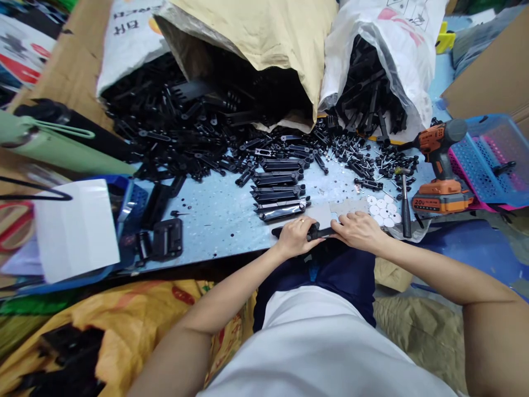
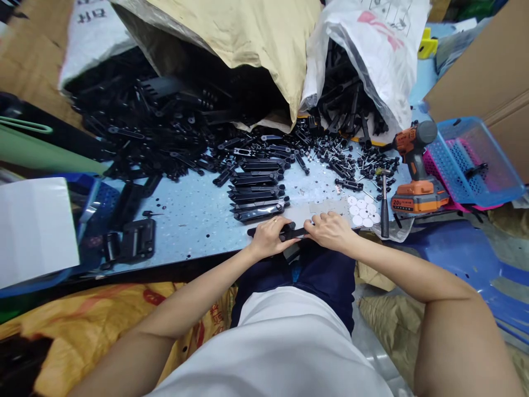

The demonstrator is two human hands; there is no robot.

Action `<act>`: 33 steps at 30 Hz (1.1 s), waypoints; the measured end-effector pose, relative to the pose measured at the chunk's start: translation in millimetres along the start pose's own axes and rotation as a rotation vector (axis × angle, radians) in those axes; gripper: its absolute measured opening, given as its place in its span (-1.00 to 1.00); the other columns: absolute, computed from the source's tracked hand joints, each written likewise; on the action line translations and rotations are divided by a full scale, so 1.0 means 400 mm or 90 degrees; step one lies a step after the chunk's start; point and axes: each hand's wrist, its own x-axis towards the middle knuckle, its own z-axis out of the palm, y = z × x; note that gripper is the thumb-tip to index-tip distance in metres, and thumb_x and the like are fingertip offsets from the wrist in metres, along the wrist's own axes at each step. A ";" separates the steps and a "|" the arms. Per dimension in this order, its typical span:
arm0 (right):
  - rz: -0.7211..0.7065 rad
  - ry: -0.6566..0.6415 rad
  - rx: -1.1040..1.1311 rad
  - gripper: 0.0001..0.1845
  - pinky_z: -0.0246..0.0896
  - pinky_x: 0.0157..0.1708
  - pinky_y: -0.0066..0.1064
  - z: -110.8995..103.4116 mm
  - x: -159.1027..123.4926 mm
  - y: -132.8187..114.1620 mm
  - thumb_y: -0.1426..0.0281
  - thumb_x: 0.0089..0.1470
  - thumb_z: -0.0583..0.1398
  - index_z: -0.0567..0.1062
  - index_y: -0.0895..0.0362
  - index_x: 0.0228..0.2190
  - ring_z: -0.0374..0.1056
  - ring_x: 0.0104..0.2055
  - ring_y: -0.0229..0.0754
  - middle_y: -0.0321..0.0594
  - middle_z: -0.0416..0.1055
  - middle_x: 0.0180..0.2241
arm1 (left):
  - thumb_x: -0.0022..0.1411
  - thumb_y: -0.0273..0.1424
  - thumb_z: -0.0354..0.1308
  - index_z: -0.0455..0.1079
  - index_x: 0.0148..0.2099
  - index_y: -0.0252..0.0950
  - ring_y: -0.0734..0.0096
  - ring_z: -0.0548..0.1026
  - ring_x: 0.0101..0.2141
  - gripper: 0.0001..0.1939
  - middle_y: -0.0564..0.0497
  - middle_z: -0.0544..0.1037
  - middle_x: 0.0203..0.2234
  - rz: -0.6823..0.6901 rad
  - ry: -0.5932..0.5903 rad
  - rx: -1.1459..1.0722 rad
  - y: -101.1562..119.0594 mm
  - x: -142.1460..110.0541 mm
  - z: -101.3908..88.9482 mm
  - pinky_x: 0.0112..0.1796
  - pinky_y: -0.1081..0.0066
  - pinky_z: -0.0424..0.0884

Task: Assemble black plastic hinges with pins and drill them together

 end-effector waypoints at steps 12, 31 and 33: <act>-0.056 0.098 0.065 -0.57 -0.03 -0.35 -0.39 0.158 -0.014 0.117 0.12 0.19 -0.05 0.43 0.19 -0.34 0.27 -0.30 -0.18 -0.09 0.39 -0.33 | 0.25 -0.27 -0.01 0.22 0.05 -0.35 0.14 0.34 -0.04 -0.62 -0.20 0.42 -0.08 -0.025 -0.079 0.091 0.036 0.241 -0.005 -0.09 0.20 0.29; 0.628 0.046 0.127 -0.71 0.17 -0.24 -0.29 0.111 0.104 0.420 0.47 0.09 0.01 0.36 0.29 -0.15 0.29 -0.12 0.02 0.13 0.37 -0.17 | 0.18 -0.64 -0.10 0.35 -0.18 -0.44 0.26 0.41 -0.17 -0.77 -0.21 0.48 -0.22 -0.113 -0.092 0.123 0.020 0.482 0.055 -0.15 0.32 0.30; 0.614 0.019 0.137 -0.68 0.17 -0.22 -0.29 0.122 0.115 0.423 0.47 0.04 0.05 0.35 0.28 -0.13 0.31 -0.13 0.01 0.11 0.38 -0.17 | 0.18 -0.54 -0.01 0.36 -0.21 -0.39 0.29 0.43 -0.21 -0.84 -0.14 0.49 -0.26 -0.136 -0.009 -0.025 0.016 0.389 0.001 -0.17 0.33 0.32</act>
